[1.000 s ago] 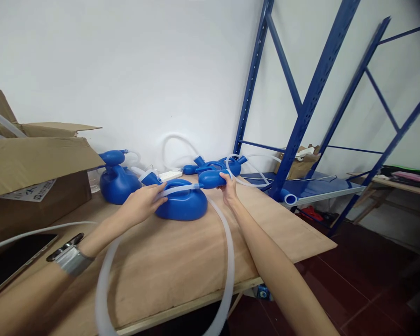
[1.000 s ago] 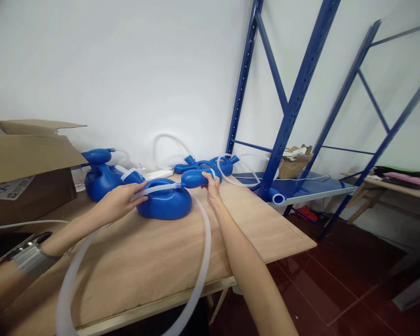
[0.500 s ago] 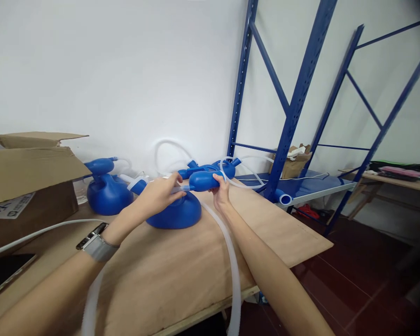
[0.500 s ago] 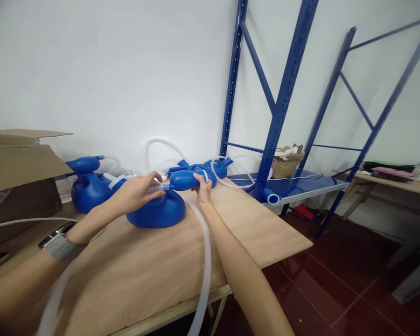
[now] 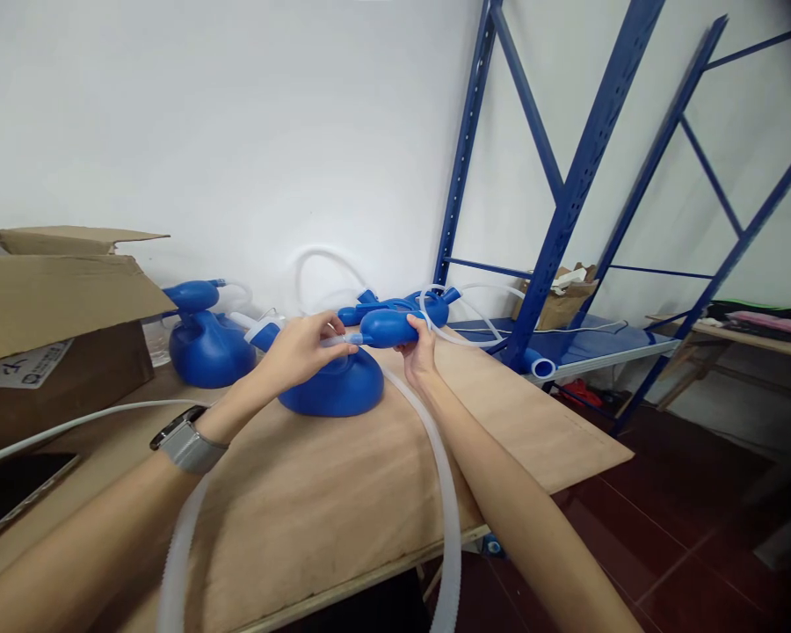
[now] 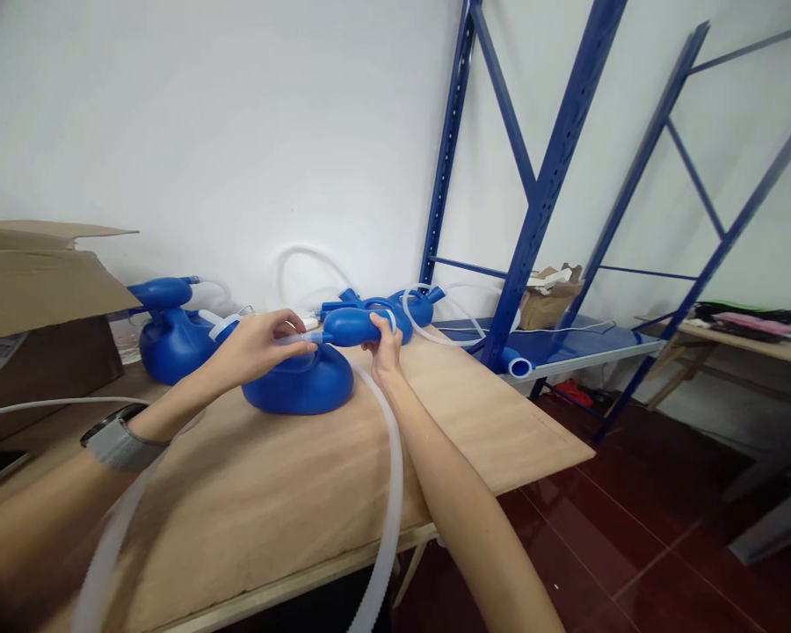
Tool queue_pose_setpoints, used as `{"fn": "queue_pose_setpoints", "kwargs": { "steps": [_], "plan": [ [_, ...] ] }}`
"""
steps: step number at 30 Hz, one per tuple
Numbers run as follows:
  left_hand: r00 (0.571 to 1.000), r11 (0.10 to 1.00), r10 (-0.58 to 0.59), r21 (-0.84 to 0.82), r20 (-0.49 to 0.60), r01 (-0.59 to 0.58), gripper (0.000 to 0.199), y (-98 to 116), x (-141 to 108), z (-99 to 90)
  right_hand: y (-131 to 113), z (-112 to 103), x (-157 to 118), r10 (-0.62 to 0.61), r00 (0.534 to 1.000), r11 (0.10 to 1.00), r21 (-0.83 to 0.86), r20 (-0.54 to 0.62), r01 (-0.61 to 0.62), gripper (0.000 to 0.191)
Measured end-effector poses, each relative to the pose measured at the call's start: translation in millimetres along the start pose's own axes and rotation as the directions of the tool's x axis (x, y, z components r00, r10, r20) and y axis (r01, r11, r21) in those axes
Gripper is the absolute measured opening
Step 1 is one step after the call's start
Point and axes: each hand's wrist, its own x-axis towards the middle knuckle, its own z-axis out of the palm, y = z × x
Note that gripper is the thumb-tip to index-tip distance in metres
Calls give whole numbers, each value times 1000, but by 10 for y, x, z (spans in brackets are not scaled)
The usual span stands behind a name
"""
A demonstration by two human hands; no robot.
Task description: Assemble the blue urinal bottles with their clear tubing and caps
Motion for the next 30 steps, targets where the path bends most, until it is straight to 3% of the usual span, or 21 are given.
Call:
{"fn": "queue_pose_setpoints", "kwargs": {
  "steps": [4, 11, 16, 18, 20, 22, 24, 27, 30],
  "plan": [
    [998, 999, 48, 6, 29, -48, 37, 12, 2, 13, 13, -4, -10, -14, 1000, 1000, -18, -4, 14, 33],
    [978, 960, 179, 199, 111, -199, 36, 13, -26, 69, 36, -33, 2, -55, 998, 997, -62, -33, 53, 35],
    [960, 972, 215, 56, 180, -228, 32, 11, -24, 95, 50, -56, 13, -58, 997, 995, -83, -49, 54, 36],
    [977, 986, 162, -56, 139, -156, 38, -1, -13, 102, 60, -52, 5, -50, 998, 996, -79, -48, 46, 37],
    [994, 980, 8, -199, 106, 13, 49, -15, -3, 101, 66, -32, -11, -41, 998, 997, -71, -40, 38, 38],
    [973, 904, -180, -366, 142, 221, 58, -24, 5, 92, 62, -3, -30, -37, 999, 997, -64, -30, 35, 39],
    [927, 777, -313, -505, 208, 376, 53, -26, 8, 82, 45, 26, -47, -44, 999, 998, -56, -25, 43, 39],
    [872, 594, -413, -649, 261, 476, 44, -28, 4, 83, 6, 50, -62, -74, 997, 995, -65, -22, 72, 38],
    [857, 512, -436, -707, 275, 488, 48, -42, 2, 109, -32, 52, -65, -112, 994, 989, -95, -11, 111, 37]
  ]
}}
